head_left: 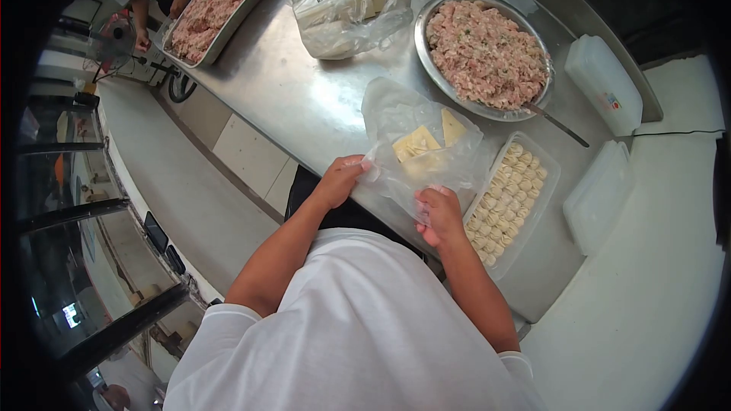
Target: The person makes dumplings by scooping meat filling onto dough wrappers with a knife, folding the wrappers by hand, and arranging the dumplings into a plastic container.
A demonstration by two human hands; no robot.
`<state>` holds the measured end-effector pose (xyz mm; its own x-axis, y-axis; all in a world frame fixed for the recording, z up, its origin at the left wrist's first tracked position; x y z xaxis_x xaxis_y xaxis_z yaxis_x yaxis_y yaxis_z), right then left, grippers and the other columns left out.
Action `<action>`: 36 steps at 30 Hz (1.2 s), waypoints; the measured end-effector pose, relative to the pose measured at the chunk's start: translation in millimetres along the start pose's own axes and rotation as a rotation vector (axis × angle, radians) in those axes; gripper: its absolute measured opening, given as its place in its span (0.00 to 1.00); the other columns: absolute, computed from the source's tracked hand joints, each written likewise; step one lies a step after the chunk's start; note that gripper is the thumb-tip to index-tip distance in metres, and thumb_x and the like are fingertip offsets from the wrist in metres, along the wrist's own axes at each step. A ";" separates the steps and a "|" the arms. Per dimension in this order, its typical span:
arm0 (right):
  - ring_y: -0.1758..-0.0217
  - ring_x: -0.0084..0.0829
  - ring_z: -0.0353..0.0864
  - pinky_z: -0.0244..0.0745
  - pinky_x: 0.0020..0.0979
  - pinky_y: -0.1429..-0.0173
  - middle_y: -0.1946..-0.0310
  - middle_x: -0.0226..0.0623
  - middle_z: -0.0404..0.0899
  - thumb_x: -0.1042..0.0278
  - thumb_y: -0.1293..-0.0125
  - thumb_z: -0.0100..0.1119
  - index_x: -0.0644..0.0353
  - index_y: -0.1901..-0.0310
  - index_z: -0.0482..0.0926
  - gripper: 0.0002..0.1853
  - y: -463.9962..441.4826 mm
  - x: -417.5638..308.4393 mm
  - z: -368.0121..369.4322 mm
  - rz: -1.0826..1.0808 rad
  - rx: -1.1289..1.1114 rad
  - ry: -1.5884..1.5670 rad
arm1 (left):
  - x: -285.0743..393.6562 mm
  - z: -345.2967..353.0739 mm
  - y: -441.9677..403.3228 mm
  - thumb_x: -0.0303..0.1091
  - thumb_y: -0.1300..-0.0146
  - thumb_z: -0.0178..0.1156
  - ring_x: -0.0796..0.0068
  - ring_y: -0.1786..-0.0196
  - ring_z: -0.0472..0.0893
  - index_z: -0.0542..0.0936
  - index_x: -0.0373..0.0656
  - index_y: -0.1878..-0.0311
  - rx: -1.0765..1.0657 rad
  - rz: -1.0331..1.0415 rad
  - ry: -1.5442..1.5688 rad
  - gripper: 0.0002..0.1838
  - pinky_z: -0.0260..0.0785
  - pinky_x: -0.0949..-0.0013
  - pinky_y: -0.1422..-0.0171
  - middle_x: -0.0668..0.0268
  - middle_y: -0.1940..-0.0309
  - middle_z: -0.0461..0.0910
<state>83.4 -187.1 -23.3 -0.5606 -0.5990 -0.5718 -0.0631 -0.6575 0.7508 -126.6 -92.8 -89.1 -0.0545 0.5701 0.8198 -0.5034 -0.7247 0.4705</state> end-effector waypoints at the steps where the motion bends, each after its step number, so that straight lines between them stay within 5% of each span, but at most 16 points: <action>1: 0.88 0.26 0.64 0.60 0.32 0.87 0.81 0.29 0.70 0.70 0.39 0.62 0.56 0.71 0.73 0.07 -1.2 1.9 2.3 0.028 -0.016 -0.039 | -4.0 -2.3 -2.5 0.40 0.24 0.56 0.67 0.45 0.83 0.81 0.29 0.42 -0.066 0.002 0.143 0.21 0.73 0.64 0.35 0.57 0.48 0.85; 11: 0.84 0.29 0.67 0.60 0.35 0.86 0.79 0.30 0.70 0.69 0.40 0.63 0.55 0.67 0.73 0.07 -25.4 14.9 7.6 0.139 -0.047 0.019 | 1.9 7.8 0.8 0.39 0.25 0.55 0.67 0.41 0.82 0.79 0.26 0.39 -0.095 0.024 0.120 0.23 0.71 0.63 0.32 0.56 0.43 0.84; 22: 0.82 0.25 0.68 0.60 0.33 0.84 0.79 0.29 0.72 0.69 0.41 0.63 0.58 0.72 0.77 0.06 -16.2 3.5 20.6 0.037 -0.085 0.321 | 25.0 25.3 -0.7 0.45 0.25 0.62 0.82 0.62 0.80 0.84 0.37 0.47 0.076 0.050 -0.534 0.19 0.73 0.72 0.56 0.71 0.62 0.85; 25: 0.86 0.23 0.66 0.60 0.31 0.87 0.82 0.29 0.70 0.70 0.40 0.63 0.59 0.76 0.76 0.08 -5.0 -3.4 9.1 0.004 -0.113 0.285 | 28.5 12.1 -3.6 0.45 0.25 0.62 0.82 0.64 0.80 0.84 0.38 0.48 0.272 -0.001 -0.418 0.18 0.73 0.72 0.57 0.72 0.64 0.84; 30: 0.87 0.22 0.64 0.59 0.30 0.87 0.83 0.28 0.69 0.71 0.40 0.63 0.60 0.76 0.75 0.09 13.1 -14.3 -20.4 -0.100 -0.086 0.189 | 45.1 9.9 -1.7 0.48 0.26 0.63 0.78 0.60 0.79 0.83 0.36 0.46 0.190 0.031 -0.381 0.22 0.73 0.68 0.52 0.67 0.62 0.84; 32: 0.87 0.22 0.64 0.59 0.29 0.86 0.83 0.27 0.69 0.71 0.40 0.63 0.60 0.77 0.75 0.10 17.6 -18.7 -27.2 -0.119 -0.089 0.169 | 73.4 18.4 11.8 0.49 0.29 0.66 0.74 0.52 0.80 0.79 0.36 0.39 0.459 0.447 -0.760 0.26 0.74 0.66 0.46 0.60 0.52 0.84; 36: 0.85 0.19 0.66 0.61 0.28 0.82 0.82 0.26 0.71 0.67 0.40 0.64 0.60 0.79 0.74 0.13 42.2 -34.5 -40.8 -0.125 -0.250 0.504 | 121.8 59.8 15.3 0.38 0.33 0.70 0.70 0.45 0.79 0.71 0.39 0.29 0.248 0.547 -0.747 0.33 0.73 0.67 0.41 0.56 0.43 0.80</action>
<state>133.8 -212.8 14.7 -0.0945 -0.6136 -0.7840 0.1279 -0.7884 0.6017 -89.4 -57.6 37.5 0.3798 -0.2034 0.9024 -0.3696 -0.9276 -0.0535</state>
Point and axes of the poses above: each hand's wrist, its own y-axis away from the middle knuckle, its own z-axis out of the palm, x = y × z, the point moved 4 cm from there along -y, towards the middle knuckle
